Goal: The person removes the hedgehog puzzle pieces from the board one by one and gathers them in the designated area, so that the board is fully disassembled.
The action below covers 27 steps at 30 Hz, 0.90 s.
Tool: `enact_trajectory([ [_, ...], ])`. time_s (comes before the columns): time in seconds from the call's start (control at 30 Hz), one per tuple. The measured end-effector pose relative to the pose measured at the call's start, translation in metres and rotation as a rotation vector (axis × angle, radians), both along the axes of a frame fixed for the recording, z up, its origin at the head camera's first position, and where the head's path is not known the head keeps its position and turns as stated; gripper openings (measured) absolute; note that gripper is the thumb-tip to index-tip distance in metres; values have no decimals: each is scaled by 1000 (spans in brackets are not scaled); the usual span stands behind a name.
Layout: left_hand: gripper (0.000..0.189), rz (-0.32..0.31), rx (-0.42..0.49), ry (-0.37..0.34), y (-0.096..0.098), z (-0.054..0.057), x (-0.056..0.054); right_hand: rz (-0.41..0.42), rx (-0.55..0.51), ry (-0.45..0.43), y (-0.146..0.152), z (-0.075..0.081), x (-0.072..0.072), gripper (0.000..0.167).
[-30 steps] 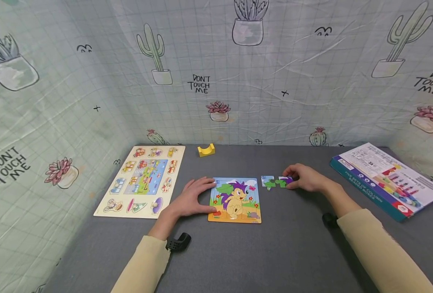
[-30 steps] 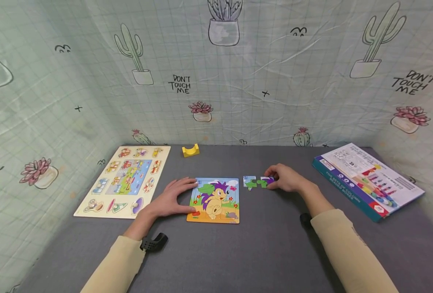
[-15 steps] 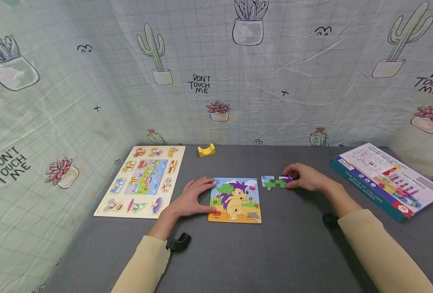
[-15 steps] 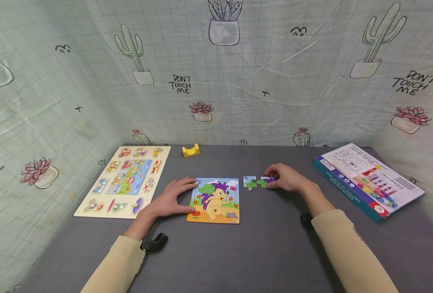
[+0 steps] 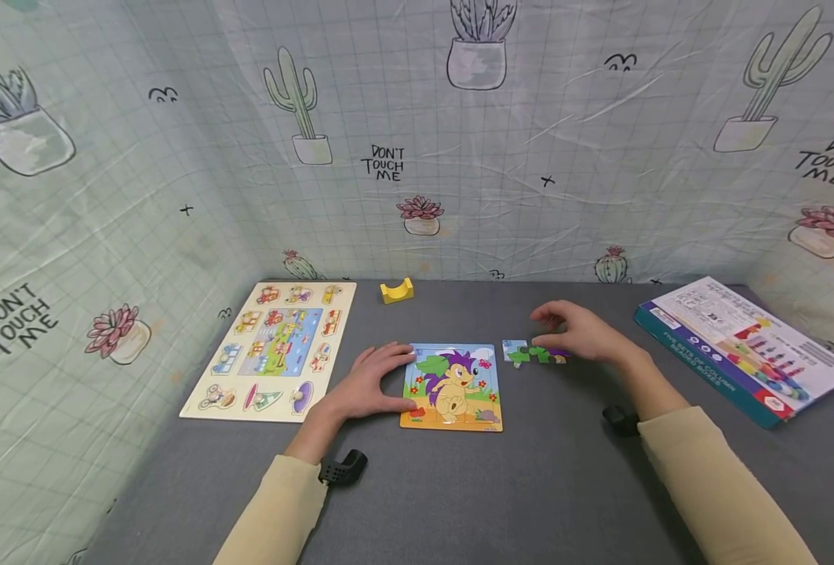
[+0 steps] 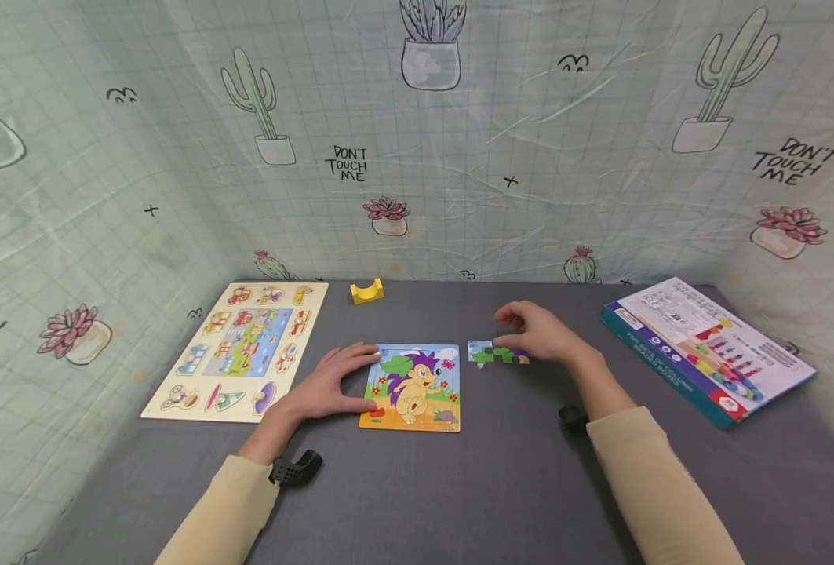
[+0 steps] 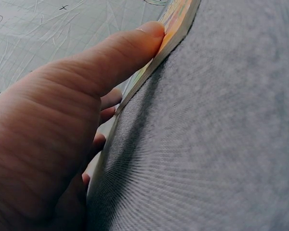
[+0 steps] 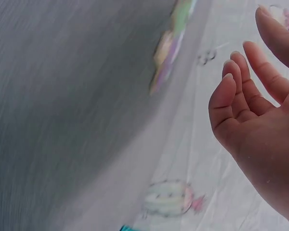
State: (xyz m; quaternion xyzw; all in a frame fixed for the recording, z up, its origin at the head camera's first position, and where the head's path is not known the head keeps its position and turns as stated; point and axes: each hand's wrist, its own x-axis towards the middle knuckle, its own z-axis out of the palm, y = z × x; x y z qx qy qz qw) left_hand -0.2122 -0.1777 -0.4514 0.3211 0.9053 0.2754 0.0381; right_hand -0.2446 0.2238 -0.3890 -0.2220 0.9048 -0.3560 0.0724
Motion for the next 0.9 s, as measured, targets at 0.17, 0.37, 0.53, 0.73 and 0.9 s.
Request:
enact_trajectory([
  [0.17,83,0,2,-2,-1,-1,0,21,-40,2,-27,1,3,44],
  [0.37,83,2,-3,4,0,-2,-1,49,-68,-36,-62,-3,5,47],
  [0.53,83,5,-3,-1,0,-1,-1,101,-57,-59,-84,-7,5,49],
  [0.73,82,7,1,-3,-1,-1,-1,107,50,-74,-95,-16,3,49],
  [0.9,82,10,-7,3,0,-2,-2,128,134,-54,-98,-19,5,46],
])
